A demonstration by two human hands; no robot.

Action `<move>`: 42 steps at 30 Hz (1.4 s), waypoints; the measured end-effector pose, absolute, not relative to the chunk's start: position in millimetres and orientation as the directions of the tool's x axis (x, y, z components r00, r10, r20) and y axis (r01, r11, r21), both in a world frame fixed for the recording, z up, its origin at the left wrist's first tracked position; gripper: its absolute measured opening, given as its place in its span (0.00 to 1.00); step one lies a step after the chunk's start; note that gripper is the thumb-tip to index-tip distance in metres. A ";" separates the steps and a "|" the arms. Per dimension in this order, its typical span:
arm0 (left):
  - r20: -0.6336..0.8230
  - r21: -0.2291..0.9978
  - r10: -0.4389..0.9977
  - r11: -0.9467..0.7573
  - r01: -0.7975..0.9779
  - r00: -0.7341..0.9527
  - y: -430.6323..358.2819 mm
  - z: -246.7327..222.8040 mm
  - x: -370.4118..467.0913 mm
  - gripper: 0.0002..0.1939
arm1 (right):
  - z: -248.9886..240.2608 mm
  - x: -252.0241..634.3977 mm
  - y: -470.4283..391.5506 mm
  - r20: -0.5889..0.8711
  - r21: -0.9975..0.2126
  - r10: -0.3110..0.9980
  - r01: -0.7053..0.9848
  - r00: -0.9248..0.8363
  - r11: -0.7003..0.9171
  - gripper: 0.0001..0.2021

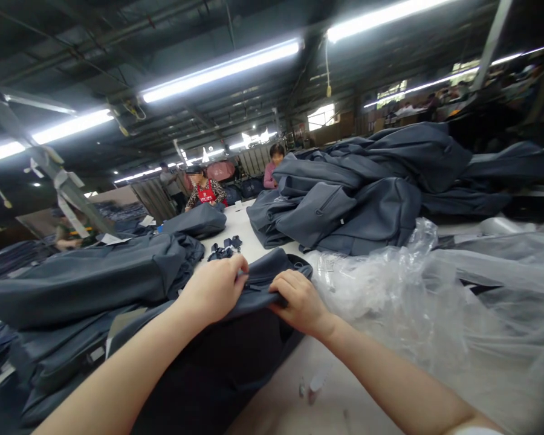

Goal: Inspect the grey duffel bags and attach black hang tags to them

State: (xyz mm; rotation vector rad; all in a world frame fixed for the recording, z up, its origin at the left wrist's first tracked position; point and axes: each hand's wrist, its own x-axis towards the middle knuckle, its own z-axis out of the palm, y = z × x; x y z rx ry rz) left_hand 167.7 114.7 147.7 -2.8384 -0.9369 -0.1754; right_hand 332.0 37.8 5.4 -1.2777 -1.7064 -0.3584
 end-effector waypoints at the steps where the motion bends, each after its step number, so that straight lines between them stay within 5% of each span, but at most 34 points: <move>1: 0.224 -0.053 0.587 -0.790 0.611 0.778 118.1 150.7 159.4 0.10 | 5.8 331.9 38.2 0.803 -0.297 0.596 0.866 -0.002 0.402 0.07; 6: 0.508 0.251 0.709 -0.664 0.704 0.488 150.5 151.9 74.9 0.13 | 6.7 331.3 45.2 0.797 -0.325 0.603 0.874 0.046 0.362 0.10; 12: 0.390 0.653 0.919 -0.232 0.721 -0.057 175.8 65.8 -81.4 0.24 | 1.3 329.4 55.1 0.841 -0.229 0.541 0.888 -0.026 0.398 0.08; 16: 0.353 0.742 0.865 -0.027 0.669 -0.357 152.3 -10.2 -137.2 0.29 | -3.4 327.9 59.8 0.865 -0.150 0.493 0.889 -0.093 0.432 0.07; 20: 0.425 0.761 0.769 -0.018 0.649 -0.477 127.5 -19.9 -140.2 0.29 | -4.2 325.4 60.9 0.875 -0.136 0.476 0.896 -0.092 0.423 0.07; 23: 0.500 0.733 0.786 -0.160 0.661 -0.364 119.3 15.2 -116.8 0.25 | -2.0 322.3 59.3 0.855 -0.154 0.513 0.905 -0.080 0.396 0.06; 25: 0.500 0.696 0.855 -0.302 0.651 -0.138 121.1 44.4 -94.6 0.21 | 0.6 320.6 56.6 0.831 -0.180 0.554 0.913 -0.058 0.366 0.06; 30: 0.255 0.669 0.879 -0.461 0.584 0.402 138.8 86.7 -47.0 0.23 | 18.8 311.3 33.7 0.780 -0.248 0.625 0.910 -0.014 0.331 0.13; 34: 0.216 0.588 0.816 -0.547 0.595 0.536 130.4 87.0 -28.5 0.37 | 47.0 281.5 6.5 0.788 -0.193 0.598 0.865 -0.145 0.464 0.31; 38: 0.234 0.393 0.750 -0.655 0.646 0.618 104.4 81.4 -22.4 0.54 | 70.5 239.3 -4.4 0.705 -0.004 0.559 0.785 -0.438 0.620 0.28; 42: 0.220 0.348 0.741 -0.667 0.659 0.634 104.0 73.8 -32.8 0.50 | 68.4 212.3 0.2 0.532 0.079 0.633 0.777 -0.562 0.624 0.22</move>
